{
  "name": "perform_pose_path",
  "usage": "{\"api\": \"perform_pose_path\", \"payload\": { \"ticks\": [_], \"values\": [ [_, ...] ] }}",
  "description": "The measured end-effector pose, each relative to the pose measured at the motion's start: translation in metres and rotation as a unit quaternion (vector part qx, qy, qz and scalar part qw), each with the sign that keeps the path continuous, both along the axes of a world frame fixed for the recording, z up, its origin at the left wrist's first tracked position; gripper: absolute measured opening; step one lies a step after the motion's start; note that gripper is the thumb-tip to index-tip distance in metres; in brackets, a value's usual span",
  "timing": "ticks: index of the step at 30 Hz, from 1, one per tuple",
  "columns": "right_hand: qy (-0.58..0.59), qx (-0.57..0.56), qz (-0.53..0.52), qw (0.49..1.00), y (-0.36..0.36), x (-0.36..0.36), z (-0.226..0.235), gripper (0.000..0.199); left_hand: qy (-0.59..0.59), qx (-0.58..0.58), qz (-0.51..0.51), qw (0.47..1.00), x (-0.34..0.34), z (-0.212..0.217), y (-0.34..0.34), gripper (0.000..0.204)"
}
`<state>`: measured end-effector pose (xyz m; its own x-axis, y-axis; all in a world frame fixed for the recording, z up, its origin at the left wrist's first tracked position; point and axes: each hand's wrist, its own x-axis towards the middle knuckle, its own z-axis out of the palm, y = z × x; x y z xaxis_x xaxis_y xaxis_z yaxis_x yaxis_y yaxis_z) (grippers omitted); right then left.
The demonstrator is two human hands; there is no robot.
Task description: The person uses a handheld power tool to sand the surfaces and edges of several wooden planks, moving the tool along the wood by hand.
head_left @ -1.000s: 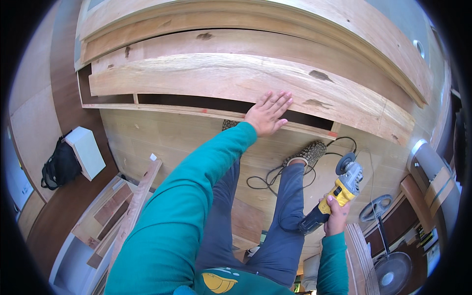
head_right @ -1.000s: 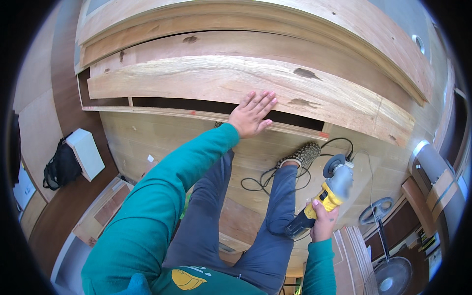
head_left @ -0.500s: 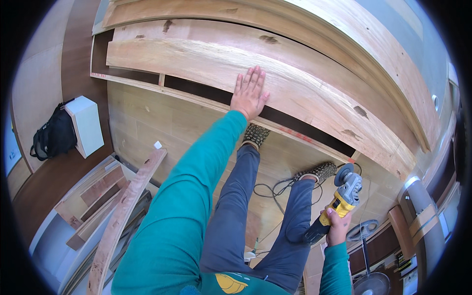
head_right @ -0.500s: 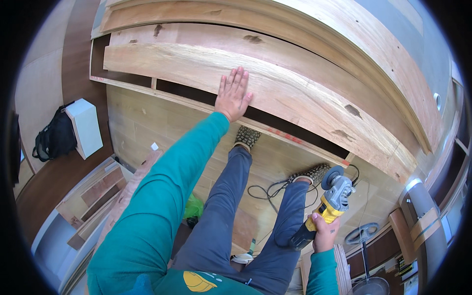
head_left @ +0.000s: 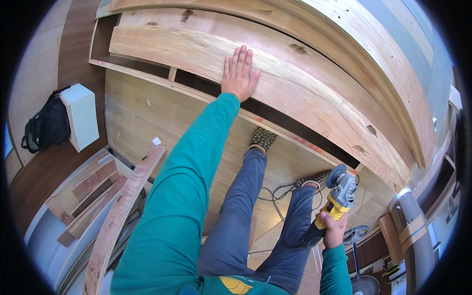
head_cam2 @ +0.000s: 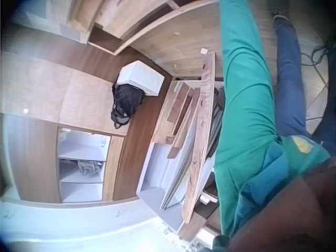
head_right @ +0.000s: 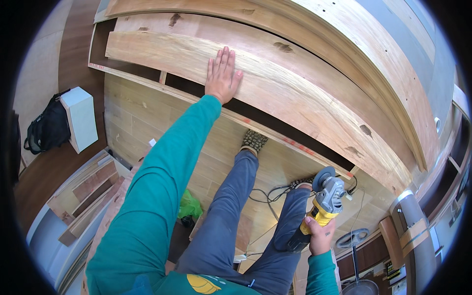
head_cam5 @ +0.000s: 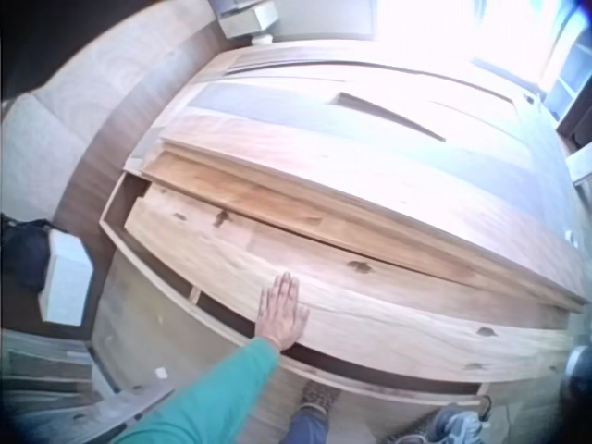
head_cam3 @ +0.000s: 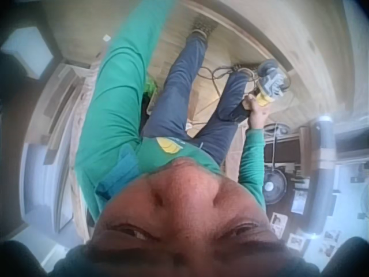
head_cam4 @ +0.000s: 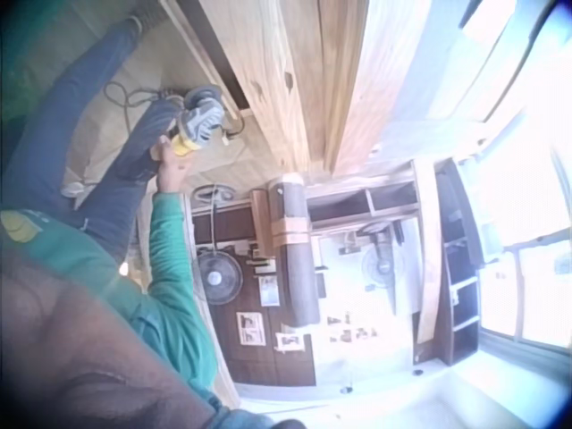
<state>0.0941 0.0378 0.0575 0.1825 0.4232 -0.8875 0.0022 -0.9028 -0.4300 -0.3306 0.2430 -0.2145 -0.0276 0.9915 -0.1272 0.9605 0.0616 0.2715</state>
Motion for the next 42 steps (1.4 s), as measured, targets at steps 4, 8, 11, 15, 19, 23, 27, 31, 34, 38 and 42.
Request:
{"api": "perform_pose_path", "payload": {
  "ticks": [4,8,11,15,19,23,27,31,34,38,42],
  "values": [
    [0.003,-0.005,0.011,1.000,0.000,-0.007,-0.002,0.048,-0.002,0.024,0.052,0.998,-0.020,-0.004,0.013,0.075],
    [-0.012,-0.003,0.036,0.999,0.003,-0.014,-0.003,0.049,0.014,0.021,0.097,0.995,-0.054,-0.009,0.022,0.076],
    [-0.022,0.019,0.068,0.997,0.003,-0.019,-0.004,0.048,0.025,0.019,0.162,0.986,-0.082,-0.012,0.029,0.077],
    [-0.001,-0.002,0.059,0.998,0.009,-0.024,-0.001,0.050,0.014,0.016,0.266,0.964,-0.101,-0.010,0.037,0.079],
    [0.005,-0.026,0.058,0.998,0.017,-0.035,0.006,0.052,0.055,-0.007,0.215,0.975,-0.094,-0.009,0.047,0.081],
    [0.000,-0.014,0.064,0.998,0.022,-0.047,0.012,0.052,0.106,-0.016,0.064,0.992,-0.057,-0.012,0.045,0.081],
    [-0.014,0.011,0.064,0.998,0.030,-0.065,0.023,0.051,0.069,-0.040,-0.024,0.997,-0.022,0.001,0.031,0.079],
    [-0.006,0.012,0.037,0.999,0.038,-0.077,0.037,0.050,0.050,-0.065,-0.102,0.991,-0.008,0.008,0.012,0.079],
    [-0.004,0.015,-0.003,1.000,0.041,-0.084,0.052,0.049,0.105,-0.128,-0.064,0.984,-0.013,0.012,0.007,0.080],
    [0.029,0.023,-0.043,0.998,0.044,-0.084,0.062,0.048,0.055,-0.060,0.115,0.990,-0.060,0.000,0.000,0.082],
    [0.053,0.037,-0.075,0.995,0.038,-0.089,0.060,0.049,0.054,-0.057,0.158,0.984,-0.068,-0.003,0.007,0.085]
  ]
}}
